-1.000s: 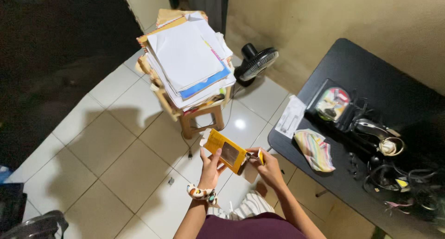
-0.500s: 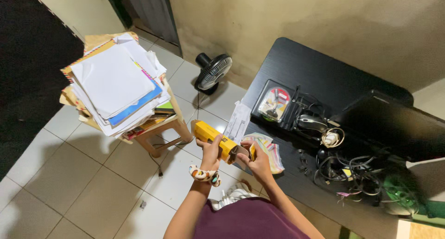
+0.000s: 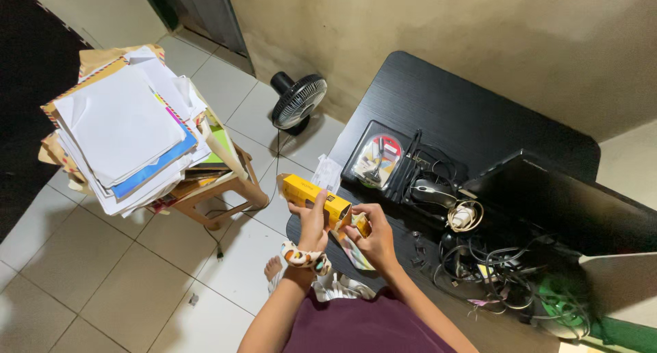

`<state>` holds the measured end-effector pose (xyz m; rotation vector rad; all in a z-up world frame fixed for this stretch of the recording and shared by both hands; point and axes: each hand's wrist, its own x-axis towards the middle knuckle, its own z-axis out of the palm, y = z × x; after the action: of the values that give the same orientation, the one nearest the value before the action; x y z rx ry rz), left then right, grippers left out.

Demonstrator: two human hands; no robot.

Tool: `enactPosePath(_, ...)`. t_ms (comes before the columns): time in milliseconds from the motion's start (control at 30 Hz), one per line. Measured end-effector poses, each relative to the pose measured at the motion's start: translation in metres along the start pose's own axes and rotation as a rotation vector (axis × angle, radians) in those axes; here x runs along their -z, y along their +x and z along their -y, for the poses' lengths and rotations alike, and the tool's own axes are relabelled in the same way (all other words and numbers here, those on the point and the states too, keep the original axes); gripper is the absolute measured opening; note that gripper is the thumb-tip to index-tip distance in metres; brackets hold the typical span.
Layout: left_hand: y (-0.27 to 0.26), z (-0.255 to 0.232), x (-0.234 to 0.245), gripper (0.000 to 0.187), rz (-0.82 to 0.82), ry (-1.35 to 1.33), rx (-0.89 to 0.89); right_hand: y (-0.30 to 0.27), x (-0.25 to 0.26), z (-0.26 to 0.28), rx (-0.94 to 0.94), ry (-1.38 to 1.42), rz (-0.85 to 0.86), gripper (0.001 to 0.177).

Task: The person organizes a cluttered workspace by picking up various electronic accessories and cables from the floor and placing them on a desk. They then gather a stack of papers and envelopes, sort through them, and place them into a large envelope on the desk.

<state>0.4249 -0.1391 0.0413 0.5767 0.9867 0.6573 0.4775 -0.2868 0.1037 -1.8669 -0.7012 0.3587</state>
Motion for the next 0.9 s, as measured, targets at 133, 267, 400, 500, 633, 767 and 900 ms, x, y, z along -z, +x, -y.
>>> enactPosePath(133,0.000,-0.004,-0.006,0.117,-0.032,0.084,0.012,0.004,0.000,0.001,0.003,-0.042,0.021,0.056)
enactPosePath(267,0.006,-0.014,-0.010,0.121,0.010,0.153,-0.056,0.008,-0.017,0.000,-0.048,-0.077,-0.043,0.056)
enactPosePath(400,0.017,-0.027,-0.021,0.123,0.008,0.300,-0.056,0.023,-0.029,-0.002,-0.051,-0.067,-0.167,0.055)
enactPosePath(500,0.024,-0.034,-0.024,0.124,0.054,0.296,-0.053,0.028,-0.036,0.000,-0.050,-0.046,-0.249,0.049)
enactPosePath(633,0.031,-0.038,-0.025,0.124,0.093,0.426,-0.054,0.031,-0.046,0.008,-0.118,-0.002,-0.338,0.041)
enactPosePath(767,0.036,-0.050,-0.027,0.126,0.145,0.392,0.018,0.039,-0.047,0.016,-0.197,0.019,-0.323,0.028)
enactPosePath(900,0.043,-0.067,-0.030,0.127,0.169,0.352,0.181,0.042,-0.047,0.026,0.054,-0.050,-0.311,0.029)
